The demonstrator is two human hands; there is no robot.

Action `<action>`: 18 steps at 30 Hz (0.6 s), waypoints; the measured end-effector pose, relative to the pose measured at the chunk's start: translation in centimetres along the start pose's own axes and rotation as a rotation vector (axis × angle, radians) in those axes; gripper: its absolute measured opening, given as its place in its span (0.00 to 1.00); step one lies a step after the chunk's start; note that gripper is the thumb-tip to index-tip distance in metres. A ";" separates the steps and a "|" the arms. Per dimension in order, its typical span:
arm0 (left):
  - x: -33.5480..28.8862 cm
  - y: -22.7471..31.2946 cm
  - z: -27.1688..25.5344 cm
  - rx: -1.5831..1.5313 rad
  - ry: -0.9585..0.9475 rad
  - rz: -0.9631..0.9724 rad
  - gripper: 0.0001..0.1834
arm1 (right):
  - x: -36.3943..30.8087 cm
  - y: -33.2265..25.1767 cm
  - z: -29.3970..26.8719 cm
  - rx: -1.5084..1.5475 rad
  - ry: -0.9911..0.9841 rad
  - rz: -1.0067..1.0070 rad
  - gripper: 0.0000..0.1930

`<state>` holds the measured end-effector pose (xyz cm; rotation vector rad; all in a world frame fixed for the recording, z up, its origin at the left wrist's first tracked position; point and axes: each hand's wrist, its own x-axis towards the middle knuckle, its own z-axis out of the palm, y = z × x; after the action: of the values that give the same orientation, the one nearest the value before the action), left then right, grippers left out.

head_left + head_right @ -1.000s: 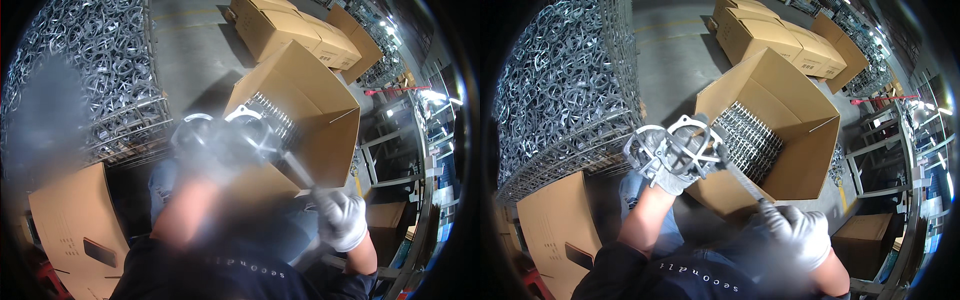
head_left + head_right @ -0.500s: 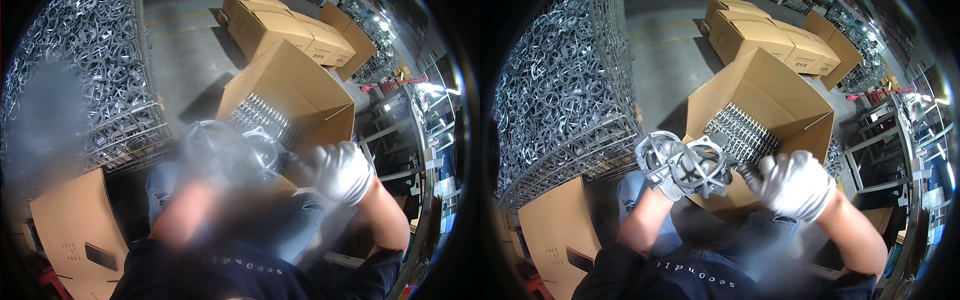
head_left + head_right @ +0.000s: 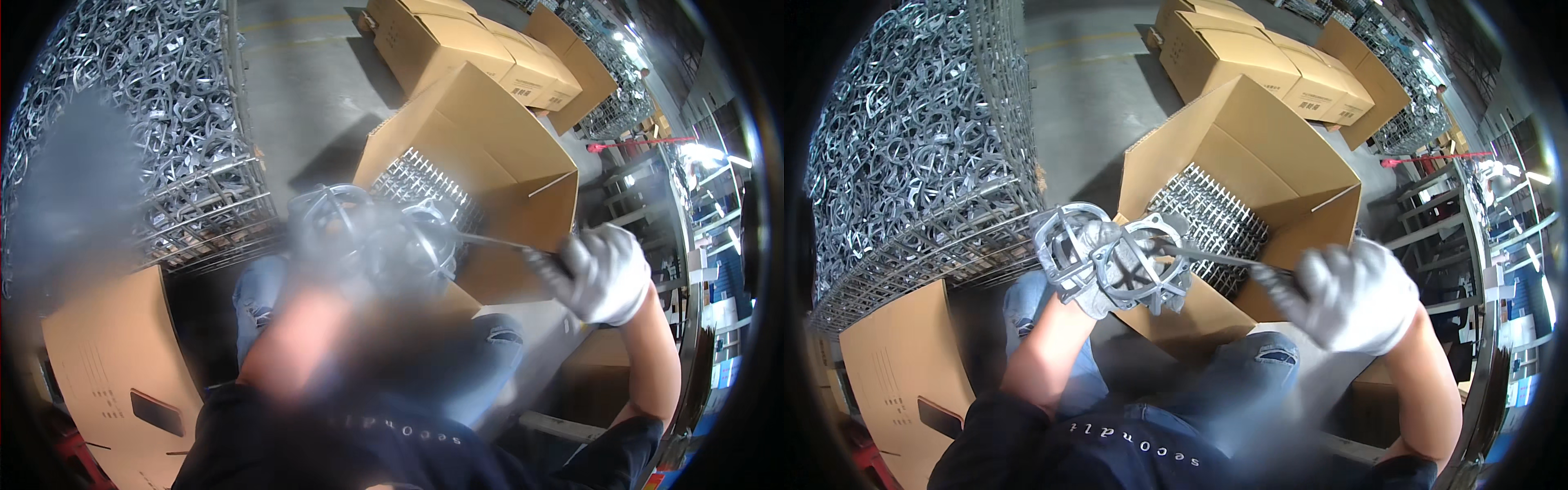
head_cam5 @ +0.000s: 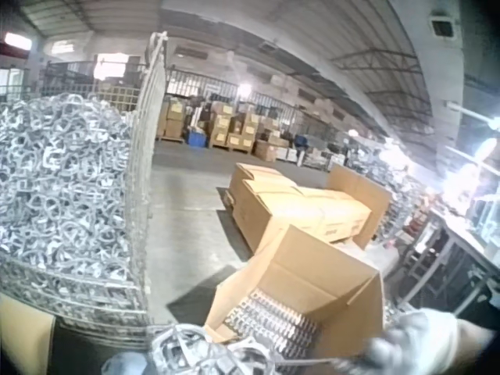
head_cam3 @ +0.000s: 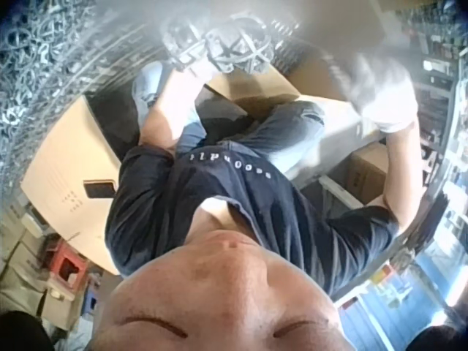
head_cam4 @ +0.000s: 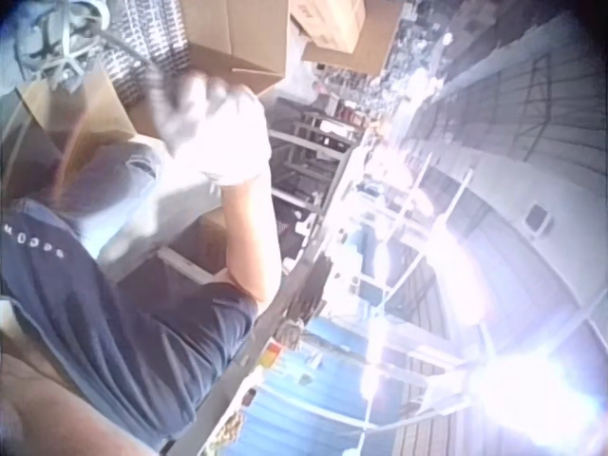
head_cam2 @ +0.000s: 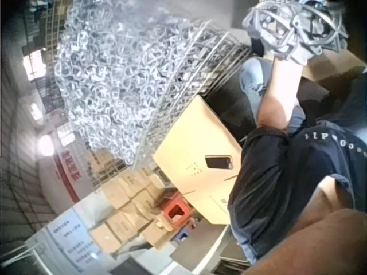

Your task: The person takes metal parts from a wire container, files them with a hand file, and stacks them inside a cardboard box.

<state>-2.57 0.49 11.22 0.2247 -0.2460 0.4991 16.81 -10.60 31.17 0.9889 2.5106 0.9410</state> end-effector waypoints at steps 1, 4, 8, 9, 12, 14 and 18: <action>-0.1 -0.1 -0.5 0.006 0.021 -0.006 0.45 | 1.2 -0.3 0.3 0.045 0.028 -0.035 0.09; -0.1 -0.6 0.4 0.004 -0.032 -0.021 0.44 | 3.8 0.0 0.9 0.119 0.004 -0.079 0.08; 1.3 0.6 1.3 0.176 -0.066 0.009 0.42 | -2.9 2.7 3.9 -0.054 -0.101 0.153 0.22; 1.0 0.3 1.4 0.250 -0.006 0.062 0.43 | -3.9 2.6 3.1 -0.009 -0.062 0.191 0.22; -1.0 1.1 3.1 0.372 0.117 0.181 0.43 | -3.1 -0.4 2.6 0.319 0.199 0.334 0.25; -0.1 0.8 1.3 0.371 0.159 0.172 0.43 | -2.0 -3.4 3.0 0.749 0.135 0.708 0.16; 0.6 -0.2 -0.1 0.402 0.262 0.235 0.39 | -1.6 -7.6 4.8 1.673 0.229 1.123 0.13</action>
<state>-1.92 0.66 11.26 0.5217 0.0886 0.8035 16.39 -13.65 22.57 2.8501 2.3429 -1.4621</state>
